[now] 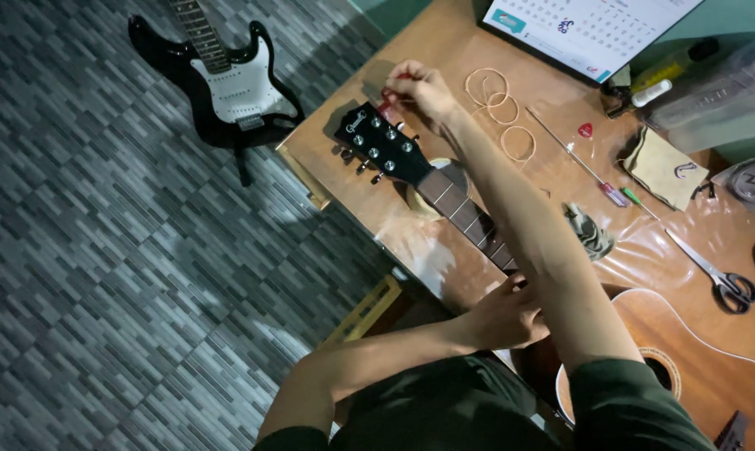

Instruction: The person winds a guitar string onto the tuning peg at the headstock, then uses a red string winder to tighten it. They subsequently handle a new string, preparing to install it on the acoustic guitar.

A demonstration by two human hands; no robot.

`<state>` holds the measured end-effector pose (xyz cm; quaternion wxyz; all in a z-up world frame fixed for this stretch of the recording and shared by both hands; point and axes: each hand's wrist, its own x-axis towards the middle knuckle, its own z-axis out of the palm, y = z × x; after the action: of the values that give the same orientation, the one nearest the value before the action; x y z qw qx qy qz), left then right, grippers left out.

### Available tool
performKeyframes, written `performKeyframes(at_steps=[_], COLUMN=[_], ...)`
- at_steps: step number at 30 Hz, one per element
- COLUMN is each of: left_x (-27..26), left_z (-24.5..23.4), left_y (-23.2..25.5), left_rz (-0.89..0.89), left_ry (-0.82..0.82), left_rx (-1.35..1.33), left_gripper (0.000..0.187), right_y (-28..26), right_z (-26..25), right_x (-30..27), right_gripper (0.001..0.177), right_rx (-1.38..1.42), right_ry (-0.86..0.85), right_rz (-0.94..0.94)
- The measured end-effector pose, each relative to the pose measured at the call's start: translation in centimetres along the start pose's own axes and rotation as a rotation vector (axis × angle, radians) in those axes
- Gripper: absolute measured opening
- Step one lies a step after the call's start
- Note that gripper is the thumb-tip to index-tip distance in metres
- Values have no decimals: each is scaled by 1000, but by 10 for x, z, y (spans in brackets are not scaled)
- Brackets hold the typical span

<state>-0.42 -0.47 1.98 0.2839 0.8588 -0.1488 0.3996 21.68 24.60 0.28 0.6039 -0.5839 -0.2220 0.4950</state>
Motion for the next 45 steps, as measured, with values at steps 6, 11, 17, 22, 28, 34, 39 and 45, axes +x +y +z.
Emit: performKeyframes(at_steps=[6,11,17,22,28,34,39,45], left_x=[-3,-6,-4,-6,5,21,37,22], left_z=[0,1,-1,1,0,-21,-40,-21], left_y=[-2,-2,2,2,7,10,8,6], left_rz=[3,15,-16,-14,-25,-36,-33,-20], left_ry=[-6,-59,6,-10,124,179,171,162], left_rx=[-27,47,-20,29,62,138,114,103], left_gripper=[4,24,5,10,6,14,11,8], right_y=[-2,15,23,19,33,38,38,47], right_z=[-8,-3,-4,-6,-20,-10,-12,-51], right_x=[-19,-14,14,9,18,8,6,27], right_gripper=[26,27,8,9,11,7,16,3], right_rx=[-450,-231,153,292,-49,-413,-296,-407], right_ry=[112,115,79,13,180,274,287,579], right_rz=[-21,78,-31,-52,33,42,12,-157])
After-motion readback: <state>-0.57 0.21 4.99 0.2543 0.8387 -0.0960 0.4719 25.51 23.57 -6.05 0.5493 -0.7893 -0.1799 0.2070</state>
